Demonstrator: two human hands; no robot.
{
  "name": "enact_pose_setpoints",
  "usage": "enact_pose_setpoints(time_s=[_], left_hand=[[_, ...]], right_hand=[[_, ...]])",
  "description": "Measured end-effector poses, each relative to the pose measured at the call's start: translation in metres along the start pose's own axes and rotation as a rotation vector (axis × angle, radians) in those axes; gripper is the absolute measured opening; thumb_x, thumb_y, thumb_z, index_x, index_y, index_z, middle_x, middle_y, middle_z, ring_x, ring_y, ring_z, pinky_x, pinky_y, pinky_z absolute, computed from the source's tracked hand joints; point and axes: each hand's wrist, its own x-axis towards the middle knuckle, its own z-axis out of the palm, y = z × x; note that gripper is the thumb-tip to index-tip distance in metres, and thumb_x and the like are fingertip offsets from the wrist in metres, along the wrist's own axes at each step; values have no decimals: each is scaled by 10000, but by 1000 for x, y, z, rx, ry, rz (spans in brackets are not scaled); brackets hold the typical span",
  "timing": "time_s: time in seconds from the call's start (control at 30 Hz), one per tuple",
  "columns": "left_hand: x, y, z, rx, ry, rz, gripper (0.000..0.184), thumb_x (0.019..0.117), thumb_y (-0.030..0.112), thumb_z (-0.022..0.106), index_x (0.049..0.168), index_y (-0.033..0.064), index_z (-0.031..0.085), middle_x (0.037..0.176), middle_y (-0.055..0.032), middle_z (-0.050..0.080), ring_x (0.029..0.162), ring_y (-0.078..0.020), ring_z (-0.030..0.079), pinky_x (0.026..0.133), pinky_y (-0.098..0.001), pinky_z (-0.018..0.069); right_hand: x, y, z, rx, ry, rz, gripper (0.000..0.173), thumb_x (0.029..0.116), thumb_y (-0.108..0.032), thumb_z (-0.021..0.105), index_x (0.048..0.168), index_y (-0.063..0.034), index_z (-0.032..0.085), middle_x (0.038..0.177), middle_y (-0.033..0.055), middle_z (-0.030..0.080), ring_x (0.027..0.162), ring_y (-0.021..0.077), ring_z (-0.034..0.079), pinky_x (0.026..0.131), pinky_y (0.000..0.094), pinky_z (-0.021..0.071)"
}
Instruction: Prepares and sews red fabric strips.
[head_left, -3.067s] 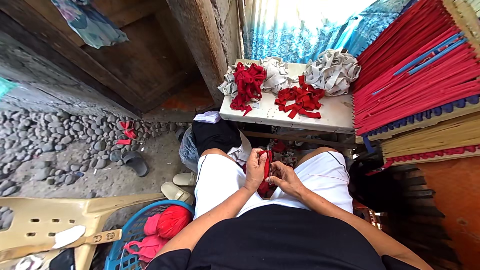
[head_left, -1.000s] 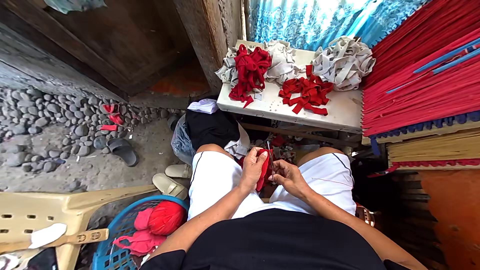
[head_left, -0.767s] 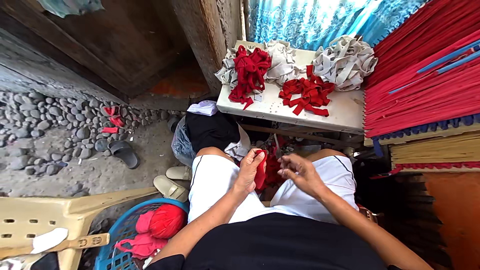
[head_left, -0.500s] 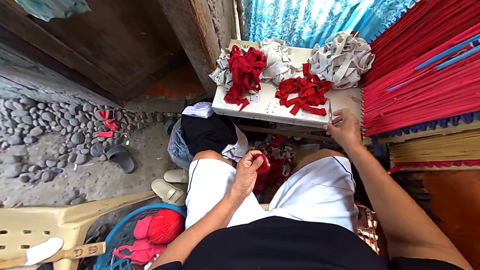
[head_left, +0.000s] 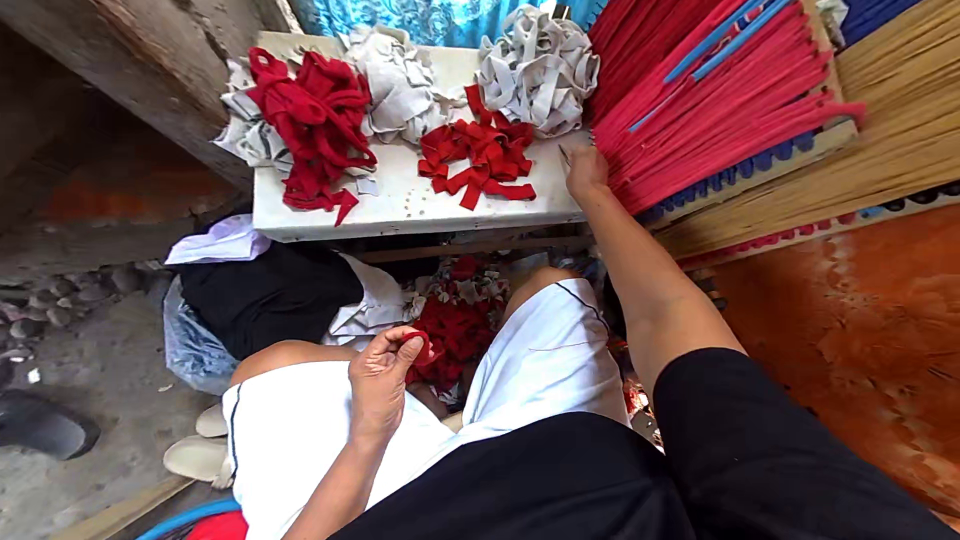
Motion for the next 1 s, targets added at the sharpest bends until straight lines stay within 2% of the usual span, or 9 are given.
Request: enact_pose_setpoints(time_s=[0.1, 0.17, 0.27, 0.4, 0.47, 0.53, 0.7, 0.87, 1.0], left_hand=[[-1, -1, 1, 10, 14, -12, 117, 933, -20, 678, 1041, 20, 695, 914, -27, 740, 807, -130, 719, 775, -311, 625], [-2, -2, 0, 8, 17, -19, 120, 932, -23, 677, 1044, 16, 695, 912, -29, 740, 804, -136, 721, 776, -312, 627], [-1, -3, 0, 12, 8, -19, 124, 937, -24, 670, 1049, 22, 693, 918, -21, 741, 816, -127, 721, 784, -306, 625], [-2, 0, 1, 22, -2, -20, 124, 931, -26, 673, 1043, 20, 697, 908, -15, 741, 808, -112, 716, 781, -287, 619], [-4, 0, 2, 28, -14, -34, 116, 932, -26, 677, 1039, 10, 701, 912, -23, 740, 811, -114, 715, 785, -288, 621], [-5, -1, 4, 31, -23, -47, 113, 930, -27, 679, 1037, -10, 708, 923, -41, 743, 817, -128, 719, 790, -298, 624], [-8, 3, 18, 96, -79, 3, 114, 935, -8, 684, 1044, -5, 717, 929, -29, 746, 811, -108, 713, 787, -286, 618], [-17, 12, 29, 90, -97, 65, 113, 943, -4, 674, 1047, 6, 717, 940, -24, 740, 825, -107, 705, 802, -299, 612], [-27, 24, 30, -153, -113, -44, 121, 976, -17, 608, 1047, -2, 705, 908, -78, 729, 821, -154, 710, 815, -339, 613]], right_hand=[[10, 1, -2, -91, -82, -29, 432, 849, 27, 700, 1253, 134, 591, 1335, 330, 582, 1265, 488, 564, 991, 652, 469], [13, 1, -8, -100, -147, -54, 472, 858, -46, 729, 1273, 122, 580, 1352, 324, 573, 1285, 485, 548, 994, 669, 453], [0, 10, -19, 25, -126, -134, 309, 919, -132, 665, 1148, 75, 671, 1278, 292, 627, 1244, 451, 585, 995, 650, 468], [-78, 39, -28, 278, -116, -329, 247, 975, -201, 662, 985, 36, 733, 983, 228, 708, 946, 384, 689, 896, 599, 530], [-133, 60, -30, 407, -177, -399, 261, 980, -214, 664, 949, 37, 730, 838, 184, 703, 768, 320, 688, 788, 560, 564], [-183, 79, -28, 467, -240, -443, 236, 975, -188, 650, 911, 24, 732, 765, 140, 687, 698, 263, 668, 719, 520, 561], [-261, 86, 1, 335, -165, -354, 102, 923, -164, 722, 901, -72, 759, 851, 82, 720, 786, 240, 697, 745, 534, 577], [-273, 72, 18, 238, -32, -341, 100, 883, -101, 730, 877, -2, 718, 898, 169, 701, 822, 357, 689, 731, 607, 548], [-274, 67, 22, 170, -16, -334, 59, 888, -34, 685, 899, 11, 723, 914, 202, 693, 824, 412, 679, 704, 639, 524]])
